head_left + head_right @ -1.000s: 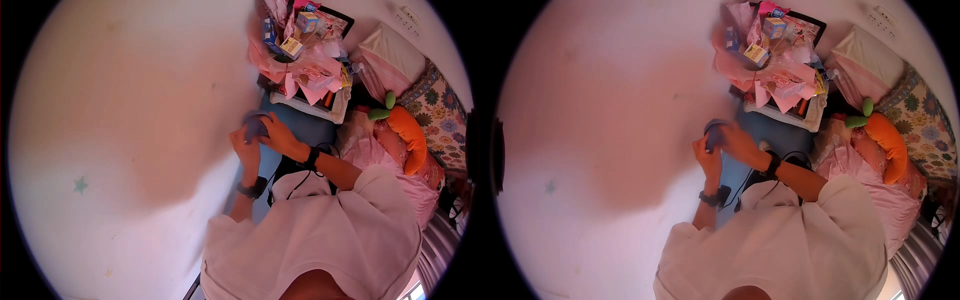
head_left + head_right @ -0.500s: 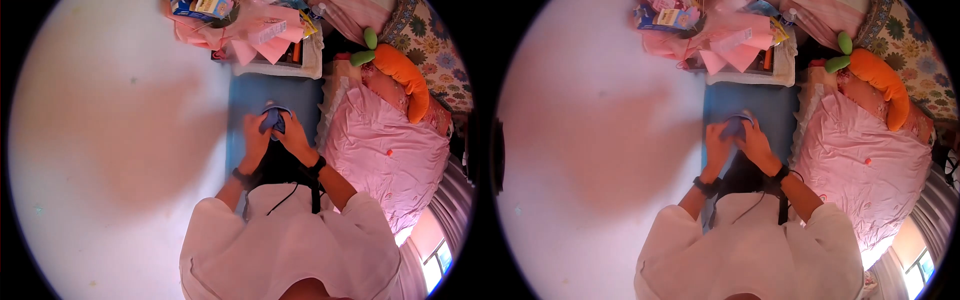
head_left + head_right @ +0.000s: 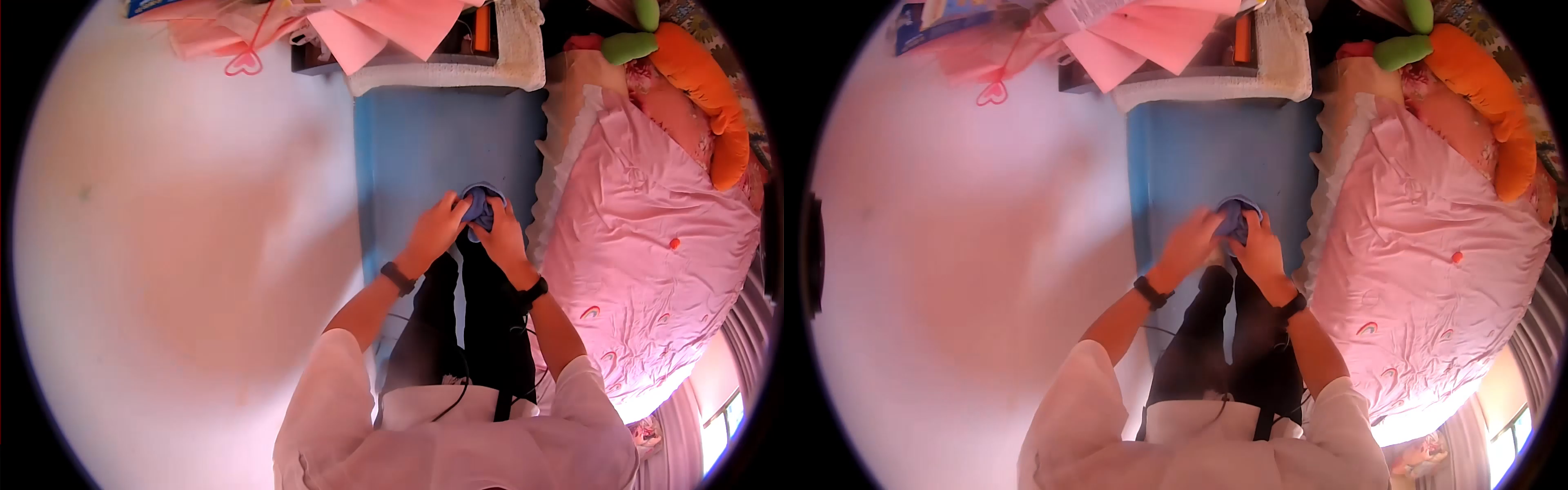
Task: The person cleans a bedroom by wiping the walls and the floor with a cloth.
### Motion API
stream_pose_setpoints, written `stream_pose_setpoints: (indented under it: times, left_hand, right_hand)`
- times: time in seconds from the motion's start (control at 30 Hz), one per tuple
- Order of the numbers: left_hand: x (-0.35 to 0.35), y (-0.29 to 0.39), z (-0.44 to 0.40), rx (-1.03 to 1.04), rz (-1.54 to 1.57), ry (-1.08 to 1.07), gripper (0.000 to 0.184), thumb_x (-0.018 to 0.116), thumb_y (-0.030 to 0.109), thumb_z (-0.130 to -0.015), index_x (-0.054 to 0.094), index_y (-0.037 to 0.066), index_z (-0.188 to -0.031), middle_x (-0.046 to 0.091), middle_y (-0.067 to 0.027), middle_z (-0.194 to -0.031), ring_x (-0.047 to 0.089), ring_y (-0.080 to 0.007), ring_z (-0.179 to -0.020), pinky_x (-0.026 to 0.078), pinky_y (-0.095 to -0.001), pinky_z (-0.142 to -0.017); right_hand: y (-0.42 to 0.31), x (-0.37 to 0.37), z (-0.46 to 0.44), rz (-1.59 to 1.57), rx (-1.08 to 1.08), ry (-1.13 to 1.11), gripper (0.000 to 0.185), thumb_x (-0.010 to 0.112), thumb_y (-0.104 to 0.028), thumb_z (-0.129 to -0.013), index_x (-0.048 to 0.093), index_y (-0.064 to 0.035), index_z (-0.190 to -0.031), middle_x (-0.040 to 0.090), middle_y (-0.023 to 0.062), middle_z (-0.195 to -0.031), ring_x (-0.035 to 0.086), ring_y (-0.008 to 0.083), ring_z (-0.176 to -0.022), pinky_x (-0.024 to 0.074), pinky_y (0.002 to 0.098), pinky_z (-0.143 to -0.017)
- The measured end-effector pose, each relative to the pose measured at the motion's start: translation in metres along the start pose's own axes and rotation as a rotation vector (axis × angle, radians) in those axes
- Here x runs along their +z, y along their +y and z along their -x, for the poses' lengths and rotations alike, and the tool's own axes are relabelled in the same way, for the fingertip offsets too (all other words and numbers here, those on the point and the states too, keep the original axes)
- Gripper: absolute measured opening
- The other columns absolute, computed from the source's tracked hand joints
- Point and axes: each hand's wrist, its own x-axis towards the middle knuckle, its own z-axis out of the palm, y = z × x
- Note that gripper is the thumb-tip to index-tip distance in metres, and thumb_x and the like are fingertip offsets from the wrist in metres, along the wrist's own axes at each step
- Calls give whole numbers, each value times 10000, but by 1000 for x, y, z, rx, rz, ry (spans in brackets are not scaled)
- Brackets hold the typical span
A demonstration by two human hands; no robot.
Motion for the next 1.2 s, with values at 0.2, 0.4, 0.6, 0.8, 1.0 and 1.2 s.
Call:
stream_pose_setpoints:
  times: [0.2,0.4,0.6,0.8,1.0,1.2]
  left_hand:
    - [24,-66,-10,140,-118,-52,422,718,109,-752,547,77,-1136,488,-79,-950,610,-263,-768,506,-378,-593]
    - [0,-115,-22,250,-181,-44,379,722,98,-743,550,67,-1080,495,-82,-943,610,-263,-751,504,-373,-587]
    - [-32,-149,-52,305,-193,-3,419,712,126,-775,550,90,-1160,546,-100,-1000,613,-312,-840,515,-400,-675]
    - [-6,-190,-79,313,-209,150,374,718,161,-785,567,125,-1125,542,-65,-959,604,-312,-771,515,-396,-619]
    - [90,-265,-109,259,-210,162,371,746,159,-744,562,112,-1063,517,-47,-906,611,-259,-792,507,-378,-597]
    - [235,-355,-131,161,-72,57,354,701,204,-810,525,109,-1103,524,-104,-1005,601,-336,-857,523,-424,-654]
  right_hand:
    - [26,41,-29,20,-67,-14,506,739,-148,-774,449,-80,-1183,529,227,-1127,592,467,-911,523,477,-731]
    - [23,74,-63,132,-204,-28,512,734,-156,-785,430,-94,-1193,519,230,-1145,601,469,-832,531,485,-687]
    - [-5,85,-108,260,-301,34,524,743,-128,-767,433,-100,-1188,520,220,-1115,622,443,-792,548,470,-656]
    - [16,92,-159,375,-446,50,498,742,-119,-763,461,-102,-1175,525,181,-1087,630,407,-804,548,461,-650]
    - [111,147,-221,469,-454,-26,489,744,-101,-747,482,-107,-1160,523,157,-1087,641,371,-819,551,446,-669]
    - [234,214,-262,550,-396,-84,487,726,-104,-762,472,-98,-1178,524,167,-1082,644,362,-819,551,431,-663]
